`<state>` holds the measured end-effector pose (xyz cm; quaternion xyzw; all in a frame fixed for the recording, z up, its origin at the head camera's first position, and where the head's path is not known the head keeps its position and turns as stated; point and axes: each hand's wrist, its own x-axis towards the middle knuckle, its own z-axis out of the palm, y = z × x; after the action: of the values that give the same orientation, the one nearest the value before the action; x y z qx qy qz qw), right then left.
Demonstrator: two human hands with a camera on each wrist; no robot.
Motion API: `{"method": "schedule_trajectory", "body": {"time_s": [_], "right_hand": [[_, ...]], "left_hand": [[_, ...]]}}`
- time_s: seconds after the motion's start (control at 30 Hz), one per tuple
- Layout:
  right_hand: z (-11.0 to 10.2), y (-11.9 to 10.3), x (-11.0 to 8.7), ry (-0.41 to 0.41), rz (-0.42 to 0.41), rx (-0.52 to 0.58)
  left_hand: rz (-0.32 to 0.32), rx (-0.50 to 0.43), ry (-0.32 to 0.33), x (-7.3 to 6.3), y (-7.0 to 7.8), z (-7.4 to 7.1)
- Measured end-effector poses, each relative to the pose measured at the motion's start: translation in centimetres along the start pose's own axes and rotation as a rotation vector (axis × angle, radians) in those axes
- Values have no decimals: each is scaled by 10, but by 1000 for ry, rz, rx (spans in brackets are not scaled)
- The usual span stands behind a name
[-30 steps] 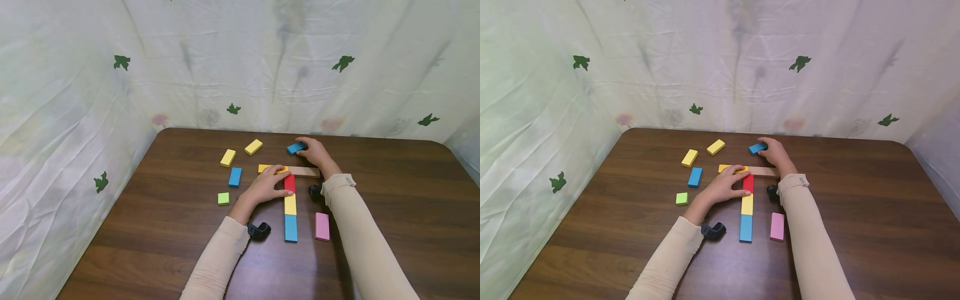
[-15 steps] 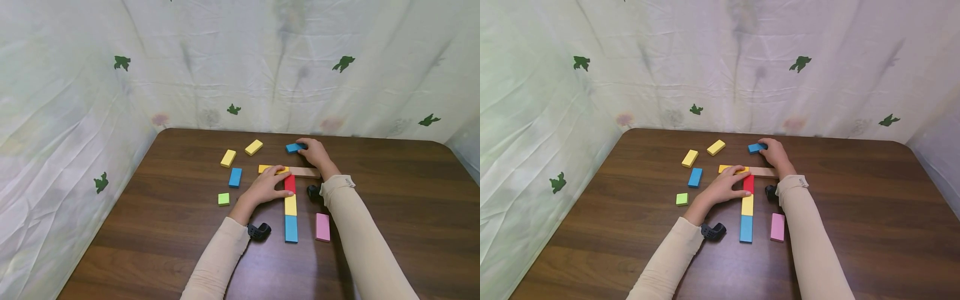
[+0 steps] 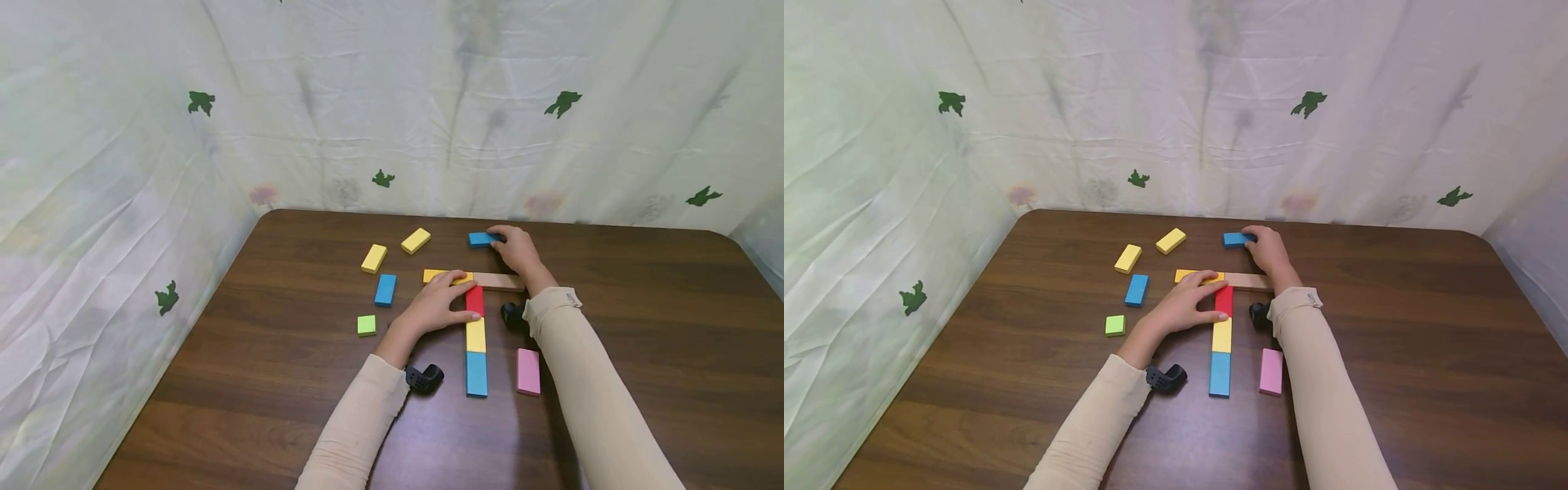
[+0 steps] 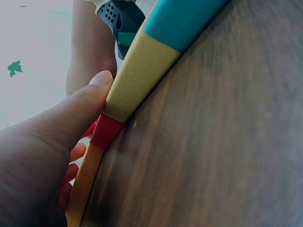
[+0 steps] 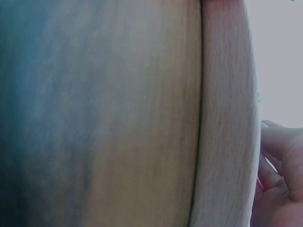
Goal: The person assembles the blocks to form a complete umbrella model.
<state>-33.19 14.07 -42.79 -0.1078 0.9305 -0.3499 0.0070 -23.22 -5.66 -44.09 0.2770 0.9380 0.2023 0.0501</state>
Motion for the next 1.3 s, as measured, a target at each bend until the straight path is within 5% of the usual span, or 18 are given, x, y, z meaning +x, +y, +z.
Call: {"method": "schedule_trajectory", "body": {"time_s": [0.73, 1.3], "right_hand": [[0, 6, 0, 82, 13, 71], [-2, 5, -3, 66, 55, 112]], "left_hand": [[1, -5, -3, 1, -1, -1], [-1, -9, -3, 0, -1, 1]]}}
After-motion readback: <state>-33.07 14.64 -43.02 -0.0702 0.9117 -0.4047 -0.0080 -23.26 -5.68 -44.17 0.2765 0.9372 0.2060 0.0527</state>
